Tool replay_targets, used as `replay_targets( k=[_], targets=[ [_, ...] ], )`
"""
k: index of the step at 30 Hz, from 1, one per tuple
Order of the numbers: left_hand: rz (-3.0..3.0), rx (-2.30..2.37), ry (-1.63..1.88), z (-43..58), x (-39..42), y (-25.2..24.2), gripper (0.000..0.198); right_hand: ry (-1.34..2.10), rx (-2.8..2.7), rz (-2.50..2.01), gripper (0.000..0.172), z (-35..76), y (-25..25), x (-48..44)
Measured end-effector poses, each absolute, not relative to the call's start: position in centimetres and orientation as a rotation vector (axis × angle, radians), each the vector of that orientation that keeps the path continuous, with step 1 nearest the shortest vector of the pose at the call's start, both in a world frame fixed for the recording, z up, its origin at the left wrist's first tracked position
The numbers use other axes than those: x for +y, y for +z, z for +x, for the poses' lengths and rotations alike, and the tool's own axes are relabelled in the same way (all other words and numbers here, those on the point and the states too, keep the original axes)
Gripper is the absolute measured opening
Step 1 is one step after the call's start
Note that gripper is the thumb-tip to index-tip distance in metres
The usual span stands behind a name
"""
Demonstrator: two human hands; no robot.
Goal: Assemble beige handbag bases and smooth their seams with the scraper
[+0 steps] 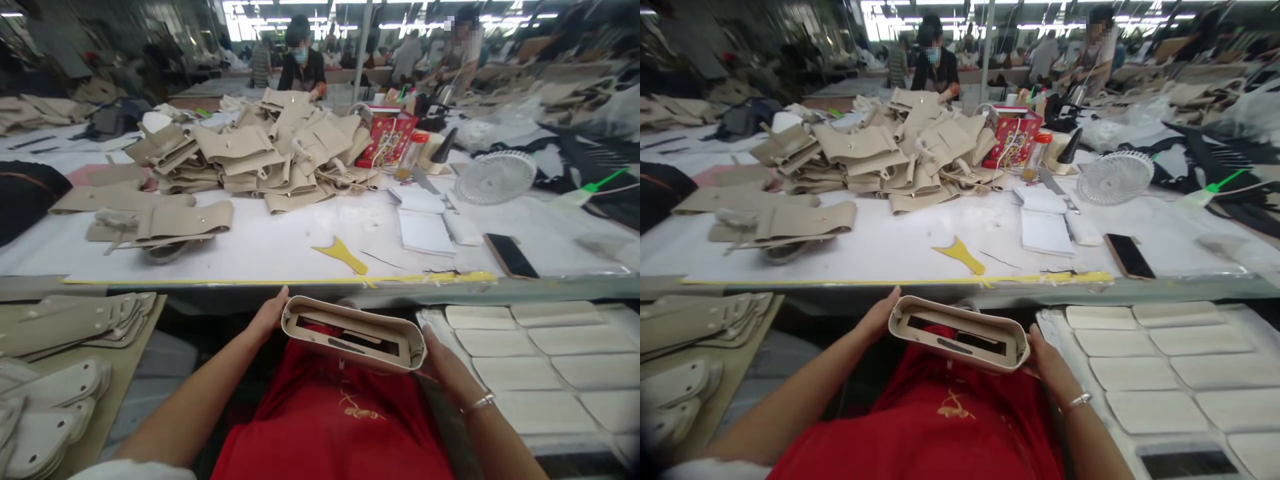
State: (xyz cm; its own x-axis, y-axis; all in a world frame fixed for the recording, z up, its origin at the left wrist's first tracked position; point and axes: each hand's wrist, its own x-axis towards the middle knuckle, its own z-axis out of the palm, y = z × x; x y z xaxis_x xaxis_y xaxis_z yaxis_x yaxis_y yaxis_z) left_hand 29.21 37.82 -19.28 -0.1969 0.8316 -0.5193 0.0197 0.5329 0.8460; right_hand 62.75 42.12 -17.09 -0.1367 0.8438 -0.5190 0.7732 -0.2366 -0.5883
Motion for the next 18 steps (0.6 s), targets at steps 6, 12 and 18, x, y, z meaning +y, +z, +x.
replay_targets(
  k=[6, 12, 18],
  targets=[
    [1.733, 2.008, 0.114, 28.8, 38.2, -14.9, 0.034, 0.924, -2.396, -2.051, 0.050, 61.9, -12.5, 42.0],
    [1.812, 1.953, -0.090, 29.6, 38.5, -15.1, 0.030, 0.669, -2.609, -2.192, 0.028, 60.9, -12.9, 40.9],
    [1.756, 2.017, -0.046, 30.0, 37.8, -15.0, 0.031, 0.609, -2.537, -2.276, 0.032, 60.9, -13.5, 40.0]
  ],
)
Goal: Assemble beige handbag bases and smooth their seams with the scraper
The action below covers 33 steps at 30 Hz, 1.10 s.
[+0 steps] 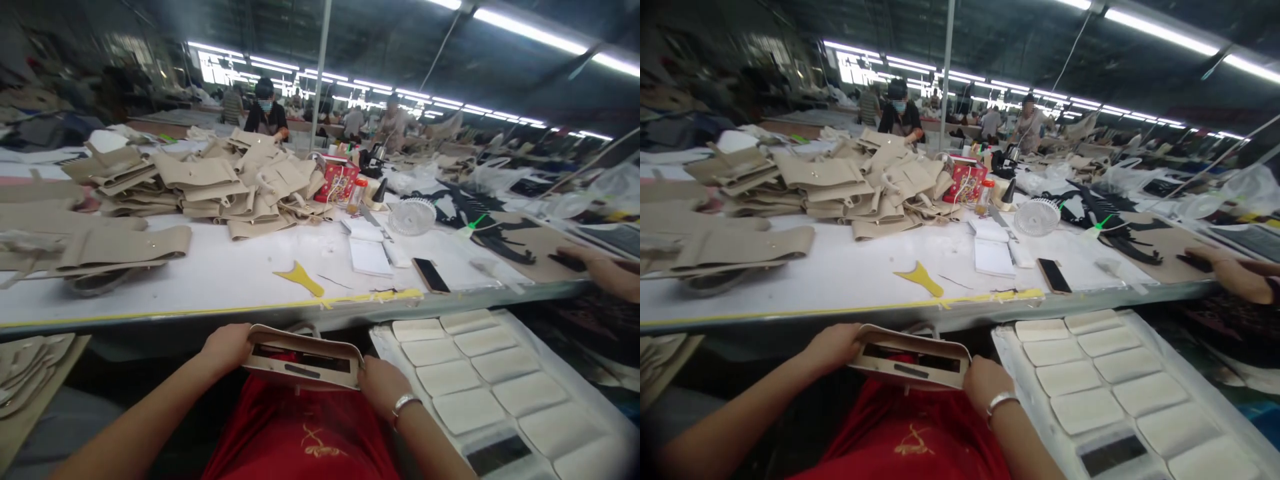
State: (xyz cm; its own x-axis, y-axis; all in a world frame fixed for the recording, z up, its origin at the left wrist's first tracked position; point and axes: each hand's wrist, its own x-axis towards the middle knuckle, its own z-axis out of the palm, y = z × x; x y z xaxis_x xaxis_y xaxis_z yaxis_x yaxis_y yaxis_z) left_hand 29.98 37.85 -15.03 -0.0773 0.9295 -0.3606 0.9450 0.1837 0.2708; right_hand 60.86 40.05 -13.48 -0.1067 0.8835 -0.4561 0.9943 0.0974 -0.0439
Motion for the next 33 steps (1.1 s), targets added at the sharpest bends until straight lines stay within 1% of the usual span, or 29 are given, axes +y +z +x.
replay_targets(
  k=[4, 9, 12, 16, 22, 26, 28, 30, 33],
  targets=[
    [1.717, 1.924, 0.082, 29.2, 38.1, -15.6, 0.026, -0.463, 2.081, 1.887, 0.030, 60.8, -13.1, 40.1],
    [1.265, 1.815, 0.291, 28.9, 38.3, -16.8, 0.028, -0.462, 2.135, 1.917, 0.031, 61.3, -13.4, 39.9],
    [1.279, 1.825, 0.347, 29.0, 38.6, -17.3, 0.026, -0.486, 2.130, 1.912, 0.030, 61.4, -13.4, 40.0],
    [1.356, 1.828, 0.257, 28.8, 39.1, -17.3, 0.030, -0.463, 2.147, 1.902, 0.028, 61.4, -13.2, 40.0],
    [1.700, 1.853, 0.128, 28.8, 38.3, -16.1, 0.030, -0.413, 2.107, 1.916, 0.030, 61.0, -13.3, 39.8],
    [1.720, 1.894, 0.097, 29.1, 37.7, -15.4, 0.032, -0.398, 2.106, 1.906, 0.032, 60.9, -13.5, 39.8],
    [1.701, 1.948, 0.070, 28.9, 37.5, -15.3, 0.028, -0.383, 2.096, 1.905, 0.033, 60.8, -13.4, 39.7],
    [1.705, 2.009, -0.044, 28.6, 37.4, -15.2, 0.021, -0.376, 2.082, 1.888, 0.033, 60.6, -13.1, 39.6],
    [1.739, 2.018, -0.227, 28.4, 37.4, -14.7, 0.028, -0.382, 2.065, 1.869, 0.032, 60.3, -12.5, 39.5]
  ],
)
